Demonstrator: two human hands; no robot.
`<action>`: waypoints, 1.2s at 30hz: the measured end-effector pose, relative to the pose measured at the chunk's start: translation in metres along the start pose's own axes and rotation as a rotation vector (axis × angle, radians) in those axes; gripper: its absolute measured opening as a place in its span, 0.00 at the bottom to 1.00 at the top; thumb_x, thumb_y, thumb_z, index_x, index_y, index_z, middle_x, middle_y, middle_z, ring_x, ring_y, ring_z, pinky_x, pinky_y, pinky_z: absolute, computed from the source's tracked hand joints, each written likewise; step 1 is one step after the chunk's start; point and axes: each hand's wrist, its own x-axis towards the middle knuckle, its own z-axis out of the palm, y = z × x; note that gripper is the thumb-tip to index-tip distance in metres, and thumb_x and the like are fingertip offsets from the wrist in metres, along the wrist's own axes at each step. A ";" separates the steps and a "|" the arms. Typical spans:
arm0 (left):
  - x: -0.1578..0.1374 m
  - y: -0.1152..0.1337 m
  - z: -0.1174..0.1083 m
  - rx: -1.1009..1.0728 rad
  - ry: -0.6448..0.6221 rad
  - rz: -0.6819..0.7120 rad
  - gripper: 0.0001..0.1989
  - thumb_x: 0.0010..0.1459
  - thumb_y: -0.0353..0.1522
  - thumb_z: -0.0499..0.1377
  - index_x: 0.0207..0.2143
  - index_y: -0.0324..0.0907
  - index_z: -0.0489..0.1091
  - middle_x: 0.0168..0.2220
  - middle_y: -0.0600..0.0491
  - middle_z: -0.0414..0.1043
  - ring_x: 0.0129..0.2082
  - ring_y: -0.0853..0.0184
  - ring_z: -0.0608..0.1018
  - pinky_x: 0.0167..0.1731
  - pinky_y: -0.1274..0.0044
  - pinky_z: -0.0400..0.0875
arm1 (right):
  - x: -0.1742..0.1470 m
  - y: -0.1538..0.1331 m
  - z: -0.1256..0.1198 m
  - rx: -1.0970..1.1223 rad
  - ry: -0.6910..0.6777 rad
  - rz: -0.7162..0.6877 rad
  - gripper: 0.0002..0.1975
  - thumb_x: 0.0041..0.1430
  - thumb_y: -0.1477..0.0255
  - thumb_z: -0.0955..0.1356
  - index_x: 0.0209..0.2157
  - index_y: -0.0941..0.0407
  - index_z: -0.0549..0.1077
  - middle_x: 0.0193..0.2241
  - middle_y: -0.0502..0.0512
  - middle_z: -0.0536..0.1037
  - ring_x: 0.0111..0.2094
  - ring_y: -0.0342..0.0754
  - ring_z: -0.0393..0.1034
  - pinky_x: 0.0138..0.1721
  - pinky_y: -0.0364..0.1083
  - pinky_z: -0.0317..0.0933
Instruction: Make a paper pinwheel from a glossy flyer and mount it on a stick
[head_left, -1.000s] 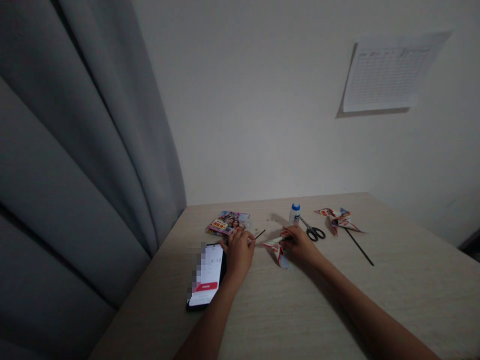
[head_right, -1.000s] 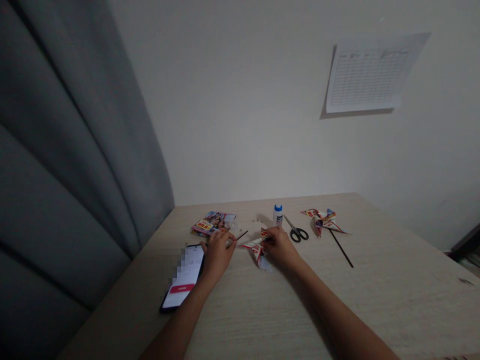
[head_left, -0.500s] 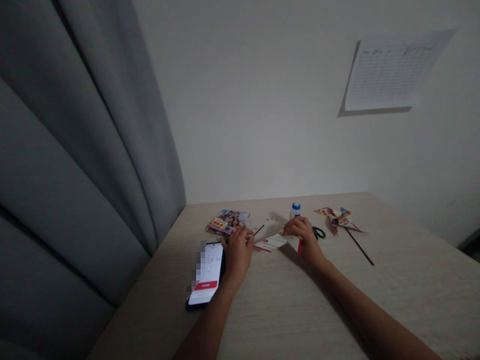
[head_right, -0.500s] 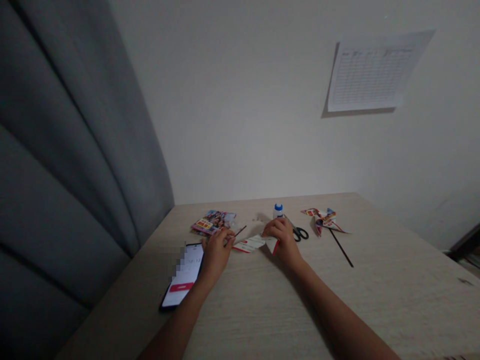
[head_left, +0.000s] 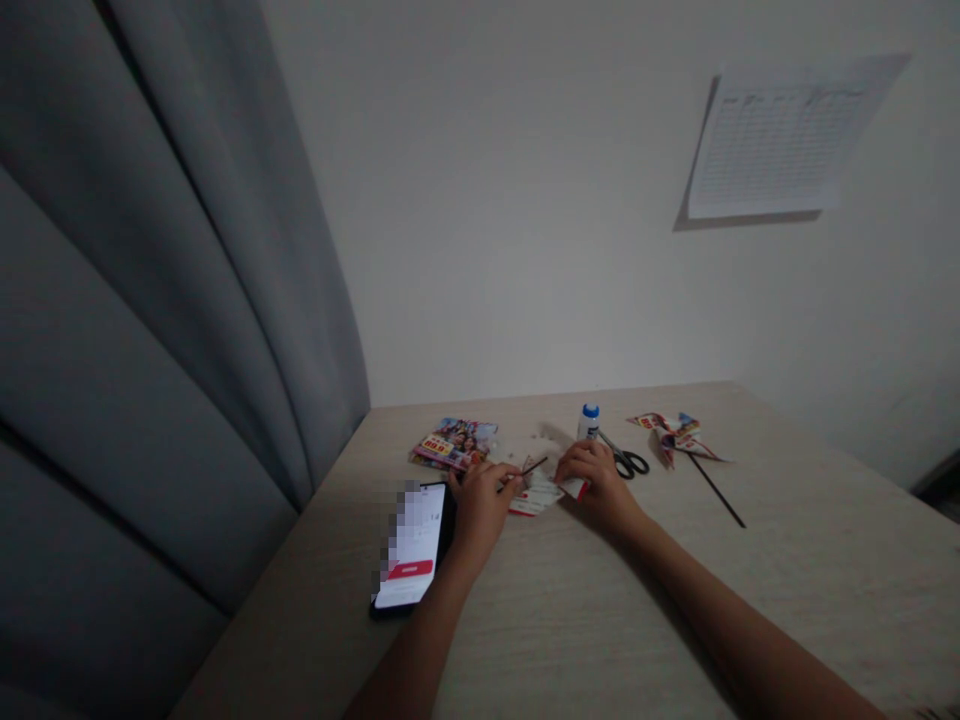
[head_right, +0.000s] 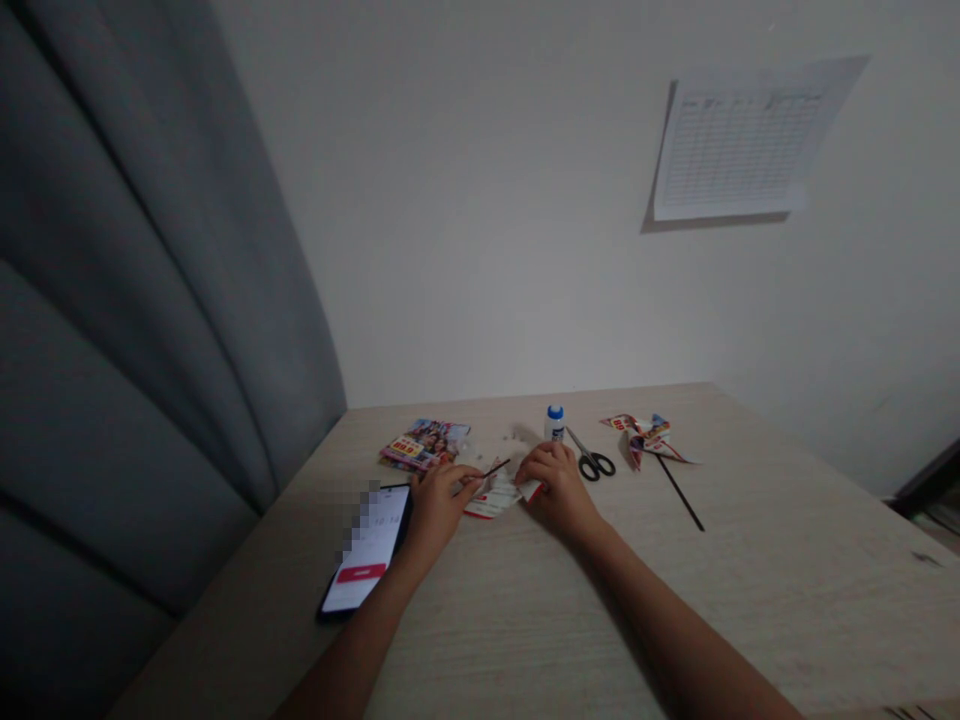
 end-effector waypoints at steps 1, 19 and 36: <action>-0.001 0.000 0.001 -0.001 -0.003 0.001 0.06 0.60 0.31 0.64 0.37 0.51 0.81 0.41 0.54 0.82 0.52 0.58 0.76 0.61 0.57 0.51 | 0.000 0.001 0.000 0.005 0.003 0.004 0.10 0.53 0.81 0.71 0.34 0.52 0.79 0.39 0.54 0.81 0.47 0.54 0.67 0.53 0.54 0.55; -0.001 -0.002 0.005 0.017 -0.046 0.008 0.06 0.61 0.33 0.64 0.37 0.53 0.82 0.41 0.54 0.82 0.50 0.58 0.76 0.59 0.58 0.52 | -0.005 0.009 0.002 -0.035 0.021 0.045 0.15 0.53 0.82 0.68 0.39 0.51 0.79 0.41 0.55 0.80 0.49 0.56 0.65 0.55 0.57 0.53; -0.001 -0.005 0.007 -0.002 -0.028 0.046 0.06 0.60 0.32 0.66 0.36 0.53 0.83 0.39 0.54 0.82 0.49 0.57 0.77 0.61 0.55 0.50 | -0.003 0.003 0.002 -0.039 0.053 0.077 0.10 0.57 0.79 0.70 0.38 0.52 0.79 0.39 0.55 0.81 0.48 0.55 0.67 0.53 0.56 0.53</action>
